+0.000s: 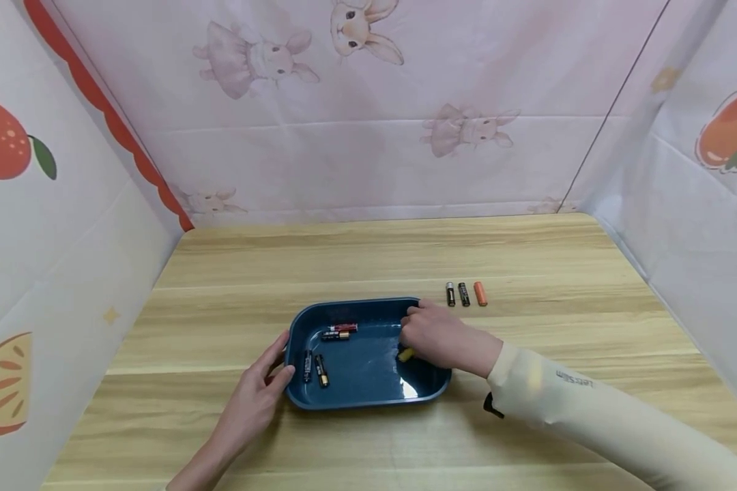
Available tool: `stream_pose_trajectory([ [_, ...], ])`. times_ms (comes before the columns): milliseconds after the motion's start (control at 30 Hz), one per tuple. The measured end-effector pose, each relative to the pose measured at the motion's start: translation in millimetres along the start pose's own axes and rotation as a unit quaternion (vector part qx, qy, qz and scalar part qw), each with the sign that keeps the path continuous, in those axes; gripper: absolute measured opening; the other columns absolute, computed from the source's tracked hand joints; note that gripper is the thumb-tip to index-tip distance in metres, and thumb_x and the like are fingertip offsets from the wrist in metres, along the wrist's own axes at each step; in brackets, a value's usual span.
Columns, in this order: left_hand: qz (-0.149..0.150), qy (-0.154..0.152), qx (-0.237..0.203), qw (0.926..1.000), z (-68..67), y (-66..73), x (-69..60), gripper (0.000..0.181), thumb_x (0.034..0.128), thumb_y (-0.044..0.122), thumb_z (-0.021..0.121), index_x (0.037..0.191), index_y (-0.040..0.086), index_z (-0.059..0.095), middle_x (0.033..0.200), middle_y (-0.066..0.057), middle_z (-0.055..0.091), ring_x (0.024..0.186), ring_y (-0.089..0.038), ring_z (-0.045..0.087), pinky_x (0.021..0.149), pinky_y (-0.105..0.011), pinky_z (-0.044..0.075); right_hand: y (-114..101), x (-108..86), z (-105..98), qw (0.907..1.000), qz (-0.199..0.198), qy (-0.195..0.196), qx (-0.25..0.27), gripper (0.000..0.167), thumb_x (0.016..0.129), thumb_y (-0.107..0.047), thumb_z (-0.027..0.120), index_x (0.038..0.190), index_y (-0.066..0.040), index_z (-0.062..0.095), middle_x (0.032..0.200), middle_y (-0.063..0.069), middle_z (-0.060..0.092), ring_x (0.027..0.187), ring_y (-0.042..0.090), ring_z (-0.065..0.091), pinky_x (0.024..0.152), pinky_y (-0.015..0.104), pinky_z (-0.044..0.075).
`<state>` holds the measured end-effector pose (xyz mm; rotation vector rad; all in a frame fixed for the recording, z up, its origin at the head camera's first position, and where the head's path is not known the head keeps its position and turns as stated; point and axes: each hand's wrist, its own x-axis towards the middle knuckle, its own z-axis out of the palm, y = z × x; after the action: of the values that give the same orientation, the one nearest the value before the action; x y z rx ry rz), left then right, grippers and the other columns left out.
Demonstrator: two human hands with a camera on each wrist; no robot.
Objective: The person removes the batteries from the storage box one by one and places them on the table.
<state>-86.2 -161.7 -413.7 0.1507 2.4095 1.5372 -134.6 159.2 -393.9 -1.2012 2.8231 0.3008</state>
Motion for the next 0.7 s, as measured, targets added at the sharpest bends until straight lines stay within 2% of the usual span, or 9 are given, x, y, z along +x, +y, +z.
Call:
stream_pose_trajectory([
  [100,-0.003,0.001,-0.002,1.0000,0.3,-0.6,0.0,0.060,0.1102,0.008,0.047,0.165,0.010,0.023,0.169,-0.010,0.026,0.151,-0.034,0.032,0.117,-0.040,0.033,0,7.1,4,0.9975,0.019,0.002,0.067,0.003,0.091,-0.017,0.077,0.089,-0.015,0.079,0.083,-0.001,0.070,0.073,0.015,0.061,0.062,0.026,0.048],
  [233,-0.003,0.000,-0.003,1.0000,0.6,-0.7,-0.1,0.060,0.1102,0.008,0.047,0.165,0.011,0.023,0.169,-0.010,0.026,0.151,-0.034,0.033,0.117,-0.039,0.034,0,16.4,7,0.9846,0.063,-0.010,0.163,0.007,0.095,-0.015,0.075,0.089,-0.012,0.077,0.078,-0.002,0.064,0.067,0.011,0.056,0.059,0.024,0.052],
  [333,-0.003,0.001,-0.004,1.0000,0.7,-0.9,0.0,0.060,0.1103,0.008,0.047,0.165,0.012,0.023,0.169,-0.010,0.026,0.150,-0.034,0.034,0.117,-0.039,0.034,-1,22.1,7,0.9763,0.087,-0.003,0.198,0.010,0.095,-0.016,0.076,0.085,-0.012,0.076,0.074,-0.005,0.061,0.065,0.010,0.054,0.060,0.025,0.052],
  [467,-0.002,0.002,-0.005,1.0000,0.9,-1.3,0.1,0.060,0.1103,0.009,0.047,0.165,0.012,0.023,0.168,-0.011,0.027,0.150,-0.034,0.034,0.117,-0.040,0.034,-4,29.5,9,0.9682,0.097,0.020,0.229,0.017,0.094,-0.015,0.078,0.078,-0.013,0.073,0.068,-0.007,0.057,0.061,0.010,0.053,0.058,0.025,0.049],
  [567,-0.001,0.002,-0.007,1.0000,1.2,-1.6,0.0,0.060,0.1103,0.009,0.047,0.165,0.012,0.023,0.168,-0.010,0.027,0.150,-0.034,0.034,0.117,-0.040,0.034,-6,34.8,11,0.9576,0.099,0.027,0.269,0.020,0.095,-0.014,0.077,0.075,-0.013,0.072,0.066,-0.006,0.056,0.059,0.008,0.052,0.055,0.023,0.047],
  [700,0.001,0.001,-0.009,1.0000,1.5,-2.2,0.2,0.060,0.1104,0.009,0.047,0.165,0.013,0.023,0.169,-0.010,0.027,0.151,-0.033,0.033,0.117,-0.040,0.034,-7,39.5,12,0.9378,0.101,0.026,0.331,0.019,0.097,-0.014,0.075,0.078,-0.013,0.073,0.064,-0.006,0.057,0.056,0.007,0.053,0.052,0.021,0.046],
])
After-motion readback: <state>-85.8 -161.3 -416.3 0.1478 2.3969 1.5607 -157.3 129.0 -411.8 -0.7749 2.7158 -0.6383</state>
